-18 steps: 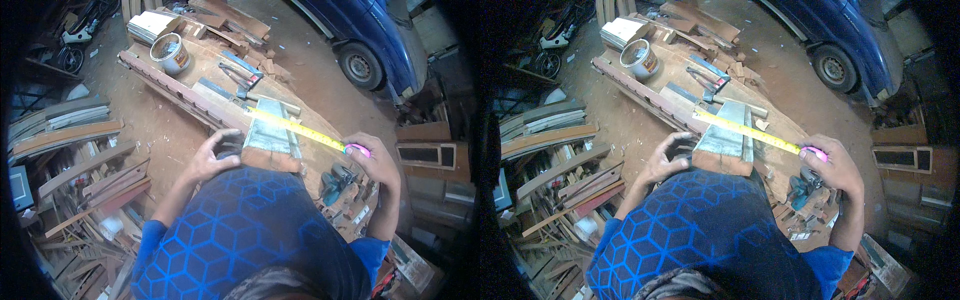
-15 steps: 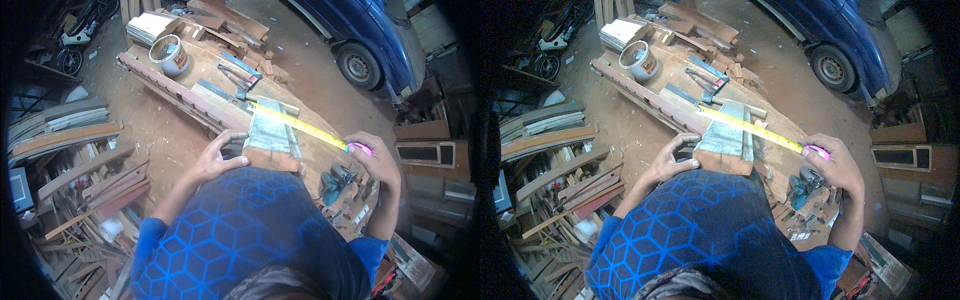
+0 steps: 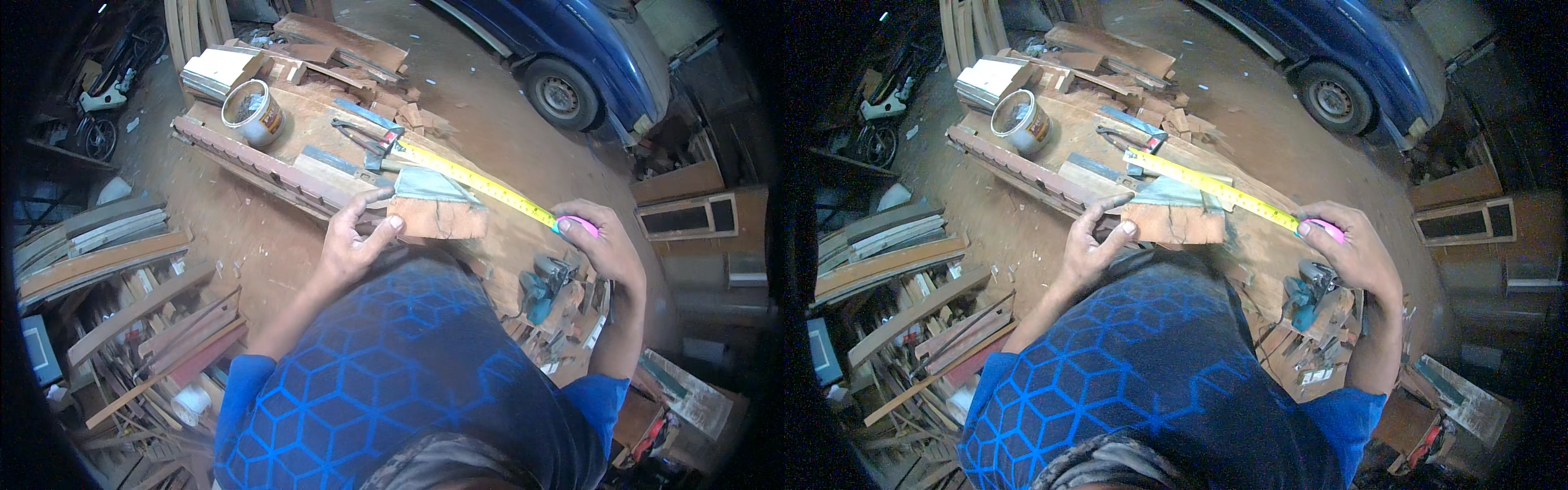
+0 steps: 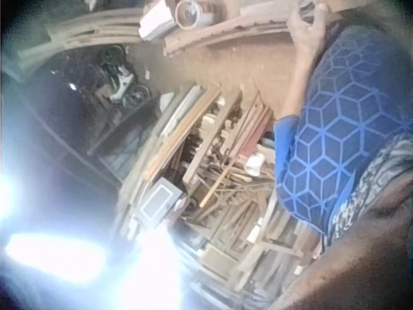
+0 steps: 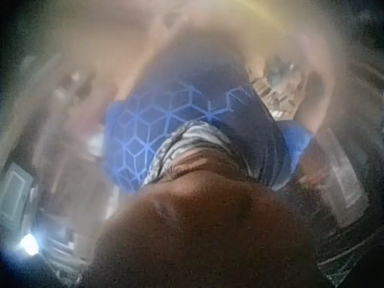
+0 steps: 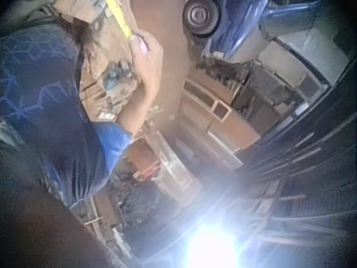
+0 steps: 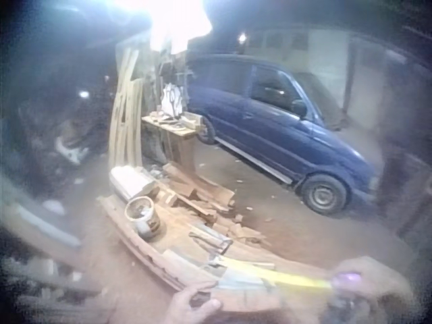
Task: The person measures a small wooden block with a tape measure, then places it on a workbench. They proceed to hammer nails into a long wooden plank using a hammer and a nail punch, repeatedly striking the nails to secure them.
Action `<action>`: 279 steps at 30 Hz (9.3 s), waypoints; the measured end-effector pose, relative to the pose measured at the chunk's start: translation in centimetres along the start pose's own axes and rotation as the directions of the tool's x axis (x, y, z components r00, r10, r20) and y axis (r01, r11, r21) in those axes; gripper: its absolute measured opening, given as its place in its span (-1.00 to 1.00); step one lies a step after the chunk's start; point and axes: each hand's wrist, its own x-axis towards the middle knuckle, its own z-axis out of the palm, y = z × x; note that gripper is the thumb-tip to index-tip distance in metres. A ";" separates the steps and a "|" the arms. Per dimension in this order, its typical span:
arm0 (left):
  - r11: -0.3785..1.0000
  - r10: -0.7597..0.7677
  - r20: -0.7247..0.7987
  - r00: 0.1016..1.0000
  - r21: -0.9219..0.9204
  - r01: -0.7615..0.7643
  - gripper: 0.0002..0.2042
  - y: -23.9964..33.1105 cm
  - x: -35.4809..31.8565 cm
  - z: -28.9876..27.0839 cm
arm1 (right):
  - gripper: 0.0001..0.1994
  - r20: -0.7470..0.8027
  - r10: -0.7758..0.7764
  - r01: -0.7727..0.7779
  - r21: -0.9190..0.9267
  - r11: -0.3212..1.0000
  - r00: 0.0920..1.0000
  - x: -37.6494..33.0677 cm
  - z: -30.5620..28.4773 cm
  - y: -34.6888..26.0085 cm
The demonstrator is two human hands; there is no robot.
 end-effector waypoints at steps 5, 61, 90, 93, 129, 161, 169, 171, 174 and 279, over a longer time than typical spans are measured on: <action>0.997 0.033 -0.074 0.997 -0.066 -0.038 -0.52 -0.6 0.2 0.6 | -0.65 0.014 -0.099 0.100 -0.040 0.994 0.995 -0.3 -0.8 -0.5; 0.861 0.479 -0.222 0.849 0.307 -0.405 -0.64 -1.5 2.3 2.0 | -0.71 -0.030 -0.349 0.335 -0.211 0.918 0.937 1.1 -1.6 2.2; 0.950 0.308 -0.221 0.925 0.112 -0.290 -0.36 -2.5 1.9 2.1 | -0.68 -0.097 -0.322 0.301 -0.185 0.935 0.942 1.3 -1.6 3.6; 0.947 0.320 -0.213 0.923 0.109 -0.303 -0.43 -2.0 1.6 2.3 | -0.67 -0.105 -0.302 0.281 -0.181 0.943 0.947 1.3 -1.5 3.6; 0.902 0.273 0.422 0.864 -0.424 -0.078 -0.10 -3.8 14.5 10.2 | -0.63 -0.141 -0.241 0.196 -0.275 0.941 0.960 -2.2 -7.1 6.2; 0.912 0.299 0.552 0.778 -0.405 -0.062 -0.17 -5.4 16.6 10.0 | -0.63 -0.198 -0.254 0.199 -0.260 0.945 0.947 -3.4 -6.4 7.4; 0.928 0.248 0.480 0.842 -0.367 -0.064 -0.14 -2.9 14.9 10.9 | -0.63 -0.194 -0.230 0.176 -0.259 0.950 0.954 -3.5 -6.3 7.5; 0.928 0.308 0.502 0.808 -0.347 -0.138 -0.15 -4.4 15.9 10.4 | -0.63 -0.188 -0.237 0.184 -0.261 0.948 0.953 -3.2 -6.2 7.3; 0.930 0.350 0.497 0.794 -0.289 -0.229 -0.19 -5.8 17.1 9.9 | -0.62 -0.185 -0.243 0.188 -0.273 0.944 0.952 -3.0 -6.0 7.4; 0.910 0.263 0.498 0.826 -0.413 -0.041 -0.10 -5.4 16.7 10.6 | -0.64 -0.289 -0.139 0.090 -0.176 0.980 0.947 -3.7 -4.7 8.0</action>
